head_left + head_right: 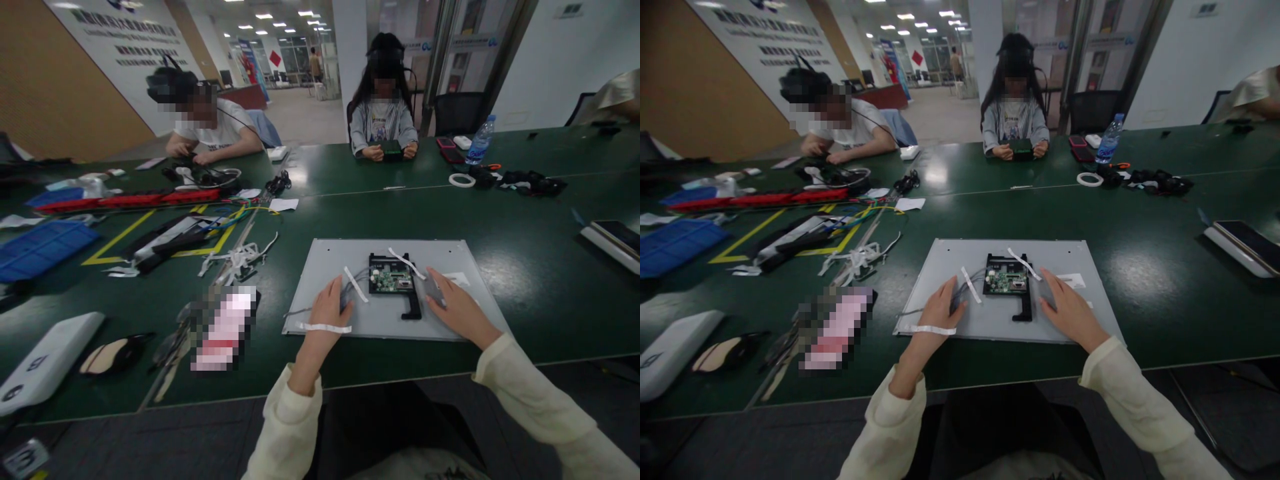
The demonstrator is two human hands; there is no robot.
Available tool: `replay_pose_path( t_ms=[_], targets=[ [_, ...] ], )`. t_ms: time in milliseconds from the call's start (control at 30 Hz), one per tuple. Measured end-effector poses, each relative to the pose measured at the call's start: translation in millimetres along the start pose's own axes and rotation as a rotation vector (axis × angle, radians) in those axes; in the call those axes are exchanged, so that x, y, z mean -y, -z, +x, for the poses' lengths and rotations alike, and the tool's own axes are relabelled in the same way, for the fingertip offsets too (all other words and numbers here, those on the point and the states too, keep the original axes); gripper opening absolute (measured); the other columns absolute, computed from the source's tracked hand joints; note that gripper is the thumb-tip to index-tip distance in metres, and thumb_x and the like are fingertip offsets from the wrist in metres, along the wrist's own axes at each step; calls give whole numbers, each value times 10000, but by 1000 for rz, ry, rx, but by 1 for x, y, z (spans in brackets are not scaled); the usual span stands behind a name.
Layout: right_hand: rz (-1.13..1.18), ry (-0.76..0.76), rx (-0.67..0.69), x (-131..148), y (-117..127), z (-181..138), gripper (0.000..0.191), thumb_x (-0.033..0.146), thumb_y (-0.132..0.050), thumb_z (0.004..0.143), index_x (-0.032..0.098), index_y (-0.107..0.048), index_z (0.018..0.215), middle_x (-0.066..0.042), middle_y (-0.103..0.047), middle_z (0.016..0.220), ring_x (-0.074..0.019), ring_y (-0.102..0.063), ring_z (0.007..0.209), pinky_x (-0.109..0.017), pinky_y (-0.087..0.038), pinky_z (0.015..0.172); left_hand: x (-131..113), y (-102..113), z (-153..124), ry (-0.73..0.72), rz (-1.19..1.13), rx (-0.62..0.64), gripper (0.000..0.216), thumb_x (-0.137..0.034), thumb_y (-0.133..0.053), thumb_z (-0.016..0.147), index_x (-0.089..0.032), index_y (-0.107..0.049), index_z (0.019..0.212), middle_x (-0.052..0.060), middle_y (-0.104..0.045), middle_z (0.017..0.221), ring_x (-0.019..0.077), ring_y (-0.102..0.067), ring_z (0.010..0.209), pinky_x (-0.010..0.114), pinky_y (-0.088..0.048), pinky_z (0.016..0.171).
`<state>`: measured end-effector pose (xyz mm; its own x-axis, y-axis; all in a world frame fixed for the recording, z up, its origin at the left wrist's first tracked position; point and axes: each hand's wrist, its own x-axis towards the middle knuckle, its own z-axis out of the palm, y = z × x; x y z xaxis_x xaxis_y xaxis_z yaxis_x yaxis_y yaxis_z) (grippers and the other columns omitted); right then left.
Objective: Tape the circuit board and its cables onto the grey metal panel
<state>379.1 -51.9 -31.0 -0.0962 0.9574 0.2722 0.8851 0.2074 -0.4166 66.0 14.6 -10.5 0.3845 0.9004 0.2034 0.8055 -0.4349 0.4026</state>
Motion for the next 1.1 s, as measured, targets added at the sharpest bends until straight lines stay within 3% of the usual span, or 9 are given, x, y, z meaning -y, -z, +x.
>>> replay_pose_path(
  t_ms=[300,567,800,933,1100],
  targets=[
    [-10,6,14,0,4,3,617,332,-448,877,227,-271,1459,-99,-483,1380,-263,-519,1204,-434,-458,987,0,-7,-6,2,-34,-55,465,-258,-458,890,-158,-352,1331,180,-507,1304,286,-516,1208,479,-429,1018],
    [42,11,-9,-7,2,4,561,331,-437,886,243,-328,1429,-88,-494,1371,-247,-504,1230,-440,-432,1026,-3,-14,-3,45,-9,-87,536,-230,-471,852,-164,-319,1362,186,-467,1350,312,-463,1265,516,-414,1027],
    [28,29,37,-7,5,24,529,320,-417,896,216,-369,1412,-86,-453,1416,-238,-457,1283,-432,-404,1067,-63,-5,28,-88,16,-14,502,-255,-474,871,-160,-367,1352,159,-406,1434,306,-384,1333,493,-361,1072],
    [19,42,3,-7,-6,33,484,278,-402,892,219,-432,1372,-74,-468,1408,-239,-473,1269,-447,-428,1047,-96,-20,57,-205,-15,16,441,-244,-420,902,-131,-403,1328,166,-440,1412,281,-409,1318,465,-348,1081],
    [-1,66,-35,-8,-14,33,456,242,-371,902,206,-471,1345,-78,-500,1382,-228,-493,1250,-431,-431,1047,-108,-44,90,-213,13,29,392,-156,-348,911,-108,-464,1282,197,-500,1357,287,-406,1327,496,-318,1084]
  ],
)
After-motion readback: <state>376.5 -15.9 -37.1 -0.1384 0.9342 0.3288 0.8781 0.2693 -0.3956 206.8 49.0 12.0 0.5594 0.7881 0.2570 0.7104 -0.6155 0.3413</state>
